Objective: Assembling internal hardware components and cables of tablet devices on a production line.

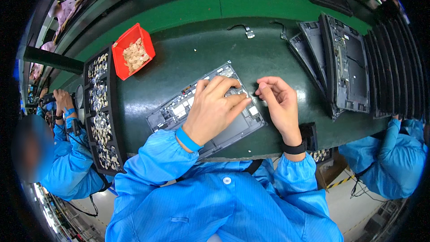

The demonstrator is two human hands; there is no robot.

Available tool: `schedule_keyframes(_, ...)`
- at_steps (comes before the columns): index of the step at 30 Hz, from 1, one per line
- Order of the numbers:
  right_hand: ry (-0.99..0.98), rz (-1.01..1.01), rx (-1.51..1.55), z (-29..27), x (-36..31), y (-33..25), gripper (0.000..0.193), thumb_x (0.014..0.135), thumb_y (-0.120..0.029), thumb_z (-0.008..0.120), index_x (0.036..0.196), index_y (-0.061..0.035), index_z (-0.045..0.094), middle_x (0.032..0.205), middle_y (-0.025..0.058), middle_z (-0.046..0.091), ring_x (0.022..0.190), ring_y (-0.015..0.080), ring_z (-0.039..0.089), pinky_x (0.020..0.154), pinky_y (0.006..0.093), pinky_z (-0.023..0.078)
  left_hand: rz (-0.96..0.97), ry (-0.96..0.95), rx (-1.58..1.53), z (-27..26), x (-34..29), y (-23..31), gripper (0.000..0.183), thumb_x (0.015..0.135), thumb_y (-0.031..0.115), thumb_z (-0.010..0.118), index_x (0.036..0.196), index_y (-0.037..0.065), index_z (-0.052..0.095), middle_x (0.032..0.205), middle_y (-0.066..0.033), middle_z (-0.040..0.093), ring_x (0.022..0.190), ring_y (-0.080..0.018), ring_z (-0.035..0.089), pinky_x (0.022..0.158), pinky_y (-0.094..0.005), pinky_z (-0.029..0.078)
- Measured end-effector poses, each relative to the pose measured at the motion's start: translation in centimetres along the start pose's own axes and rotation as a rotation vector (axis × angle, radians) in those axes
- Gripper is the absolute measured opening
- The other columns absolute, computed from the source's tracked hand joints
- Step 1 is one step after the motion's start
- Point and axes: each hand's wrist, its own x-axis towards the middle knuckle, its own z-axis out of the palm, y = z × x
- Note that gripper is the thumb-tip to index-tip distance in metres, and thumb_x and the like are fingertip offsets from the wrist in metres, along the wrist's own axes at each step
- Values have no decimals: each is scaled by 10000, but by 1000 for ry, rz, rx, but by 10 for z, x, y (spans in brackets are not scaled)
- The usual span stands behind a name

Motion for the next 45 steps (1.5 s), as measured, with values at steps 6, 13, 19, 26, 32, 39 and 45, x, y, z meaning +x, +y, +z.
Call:
schedule_keyframes(6, -5, 12, -189, 14, -3, -6, 193, 1002, -123, 668, 1133, 17, 684, 931, 36, 718, 800, 78, 626, 712, 232, 488, -29, -7, 49, -12, -4, 4, 270, 873, 389, 760, 958, 137, 805, 1205, -49, 661, 1184, -218, 585, 955, -458, 397)
schedule_keyframes(13, 49, -206, -852, 39, -18, -24, 230, 949, -222, 703, 1015, -2, 696, 895, 156, 673, 783, 335, 638, 723, 422, 507, -123, -298, 7, -17, -54, 29, 872, 889, 444, 722, 1494, -101, 409, 1618, -244, 345, 1531, -366, 299, 1227, -557, 261)
schedule_keyframes(19, 76, -219, -1027, 50, -25, -28, 227, 967, -219, 679, 976, 1, 627, 913, 184, 661, 808, 390, 649, 705, 469, 508, -5, -280, 44, -7, -64, 30, 778, 819, 224, 782, 1451, -99, 465, 1547, -261, 437, 1485, -365, 386, 1222, -467, 341)
schedule_keyframes(26, 48, -163, -947, 52, -24, -31, 242, 982, -223, 672, 993, -6, 567, 860, 208, 649, 782, 408, 645, 668, 467, 506, 4, -206, -142, -6, -69, 22, 820, 767, 204, 815, 1458, -75, 472, 1529, -261, 457, 1472, -369, 403, 1221, -493, 332)
schedule_keyframes(32, -121, 251, -14, 36, -19, -38, 213, 1032, -177, 646, 899, -143, 483, 800, -78, 576, 714, -6, 499, 585, 201, 387, -67, -84, -102, -26, -63, 28, 876, 795, 313, 802, 1497, -56, 432, 1585, -271, 372, 1522, -379, 309, 1219, -538, 290)
schedule_keyframes(39, 166, -9, -140, 8, 3, -60, 213, 1018, -137, 652, 837, -154, 540, 813, -97, 512, 766, 12, 449, 683, 204, 372, 146, 27, -347, -51, -47, 34, 333, 893, 133, 673, 1191, -15, 676, 1001, -86, 682, 1076, -220, 661, 1171, -508, 400)
schedule_keyframes(45, 193, -52, -8, -17, 156, -105, 225, 1034, -224, 642, 1147, -40, 703, 1013, 5, 702, 902, 91, 622, 782, 242, 476, 274, -30, -445, -36, -15, 15, 252, 899, 203, 679, 1104, 60, 714, 911, -86, 711, 923, -251, 695, 935, -404, 521)
